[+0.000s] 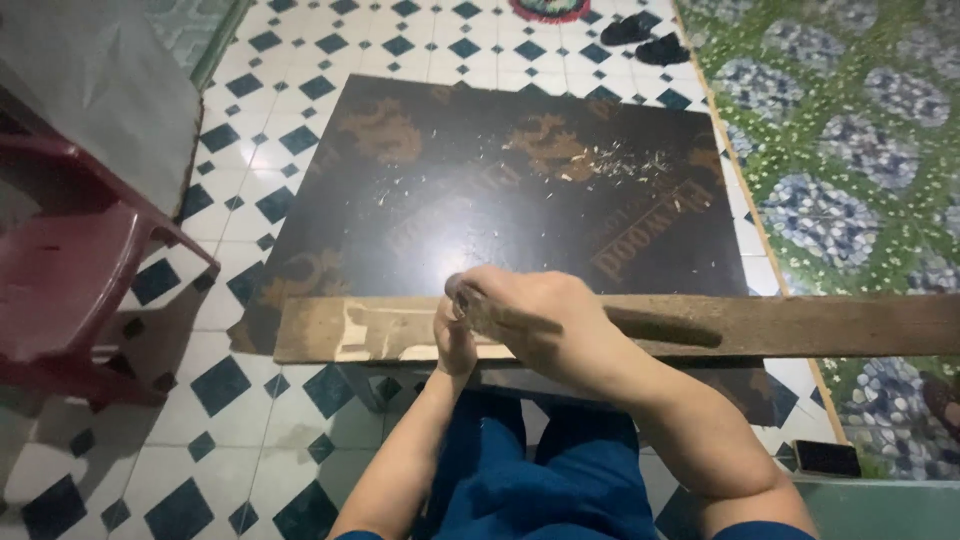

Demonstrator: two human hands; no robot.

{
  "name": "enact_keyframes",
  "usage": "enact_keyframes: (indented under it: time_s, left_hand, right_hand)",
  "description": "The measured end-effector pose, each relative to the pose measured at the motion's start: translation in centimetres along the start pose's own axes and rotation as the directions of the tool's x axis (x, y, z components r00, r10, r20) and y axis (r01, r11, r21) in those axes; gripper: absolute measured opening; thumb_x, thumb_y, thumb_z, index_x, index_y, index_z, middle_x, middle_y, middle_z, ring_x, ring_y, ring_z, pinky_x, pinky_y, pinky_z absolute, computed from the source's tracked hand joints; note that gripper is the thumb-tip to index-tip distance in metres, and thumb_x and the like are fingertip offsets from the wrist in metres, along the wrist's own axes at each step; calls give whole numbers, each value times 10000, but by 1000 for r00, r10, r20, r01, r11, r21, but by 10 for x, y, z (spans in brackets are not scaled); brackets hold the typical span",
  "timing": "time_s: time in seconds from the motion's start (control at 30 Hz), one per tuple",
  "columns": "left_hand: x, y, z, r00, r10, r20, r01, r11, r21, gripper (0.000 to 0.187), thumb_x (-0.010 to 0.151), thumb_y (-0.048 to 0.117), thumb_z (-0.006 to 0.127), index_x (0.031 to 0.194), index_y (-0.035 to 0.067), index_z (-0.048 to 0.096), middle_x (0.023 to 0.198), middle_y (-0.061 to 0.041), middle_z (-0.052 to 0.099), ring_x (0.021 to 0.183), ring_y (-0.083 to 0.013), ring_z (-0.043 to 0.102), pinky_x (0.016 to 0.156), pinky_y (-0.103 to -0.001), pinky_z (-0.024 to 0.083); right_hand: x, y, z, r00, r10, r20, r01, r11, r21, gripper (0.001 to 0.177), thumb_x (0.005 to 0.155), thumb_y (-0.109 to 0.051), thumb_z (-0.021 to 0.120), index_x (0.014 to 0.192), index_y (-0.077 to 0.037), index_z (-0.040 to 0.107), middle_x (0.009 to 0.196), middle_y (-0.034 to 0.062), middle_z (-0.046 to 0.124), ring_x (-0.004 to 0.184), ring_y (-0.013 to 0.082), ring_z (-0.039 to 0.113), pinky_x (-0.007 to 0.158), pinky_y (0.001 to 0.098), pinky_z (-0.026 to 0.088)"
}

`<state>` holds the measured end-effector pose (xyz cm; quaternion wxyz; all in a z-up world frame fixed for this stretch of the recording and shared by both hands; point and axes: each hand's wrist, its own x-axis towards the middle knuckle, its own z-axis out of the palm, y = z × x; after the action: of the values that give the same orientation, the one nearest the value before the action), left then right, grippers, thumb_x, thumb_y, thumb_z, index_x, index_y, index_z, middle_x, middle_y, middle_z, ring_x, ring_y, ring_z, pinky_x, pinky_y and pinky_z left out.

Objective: Using a hammer and a small wooden chisel to carve a pattern into a wooden board while sitting on the floor.

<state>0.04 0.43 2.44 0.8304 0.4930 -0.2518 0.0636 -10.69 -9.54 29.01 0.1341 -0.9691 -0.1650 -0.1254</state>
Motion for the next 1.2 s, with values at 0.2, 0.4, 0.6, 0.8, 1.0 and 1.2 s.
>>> enact_keyframes:
  time_s: [0.2,0.4,0.6,0.8,1.0,1.2]
  left_hand:
    - [-12,-22,-14,993,-108,-43,109,993,32,782,893,842,285,1011,145,620,777,-41,604,732,-110,553,650,-309,499]
    - [24,23,-24,771,-444,-456,206,852,-481,621,982,764,170,824,250,480,564,110,394,465,-74,383,463,-211,305]
    - [38,48,-23,638,-552,-537,132,765,-630,579,940,793,279,864,258,489,601,56,391,485,-119,385,556,-300,386]
    - [46,54,-25,924,-256,-283,102,879,-465,359,942,436,710,1132,141,635,801,-37,664,692,-168,544,653,-288,439]
    - [48,40,-13,994,-109,-27,89,908,-410,214,1029,160,645,1208,116,537,914,-131,676,716,-232,618,704,-314,538]
    - [54,14,-7,987,-157,-27,138,928,-347,246,1011,224,676,1200,173,528,806,-25,526,664,-127,499,609,-235,449]
  right_hand:
    - [7,-5,12,983,-185,9,185,982,36,290,911,-51,583,1189,-14,657,683,225,707,634,487,674,499,561,525]
    - [-43,48,51,996,-88,27,90,989,-115,192,953,-225,624,1072,-80,669,773,102,743,715,320,734,613,424,584]
    - [-113,74,20,985,141,102,-127,983,-133,214,896,-258,749,1016,-87,790,1063,11,813,1004,217,739,858,352,599]
    - [-157,93,50,533,717,450,-844,413,343,390,861,-364,718,1225,-239,657,1230,8,759,962,220,770,818,356,609]
    - [-165,89,49,397,750,529,-914,270,302,477,825,-390,742,1281,-271,664,1223,-22,760,1034,177,718,884,327,563]
    - [-164,90,55,438,720,538,-894,289,341,529,820,-399,733,1325,-265,648,1353,-23,723,1247,190,689,1061,379,521]
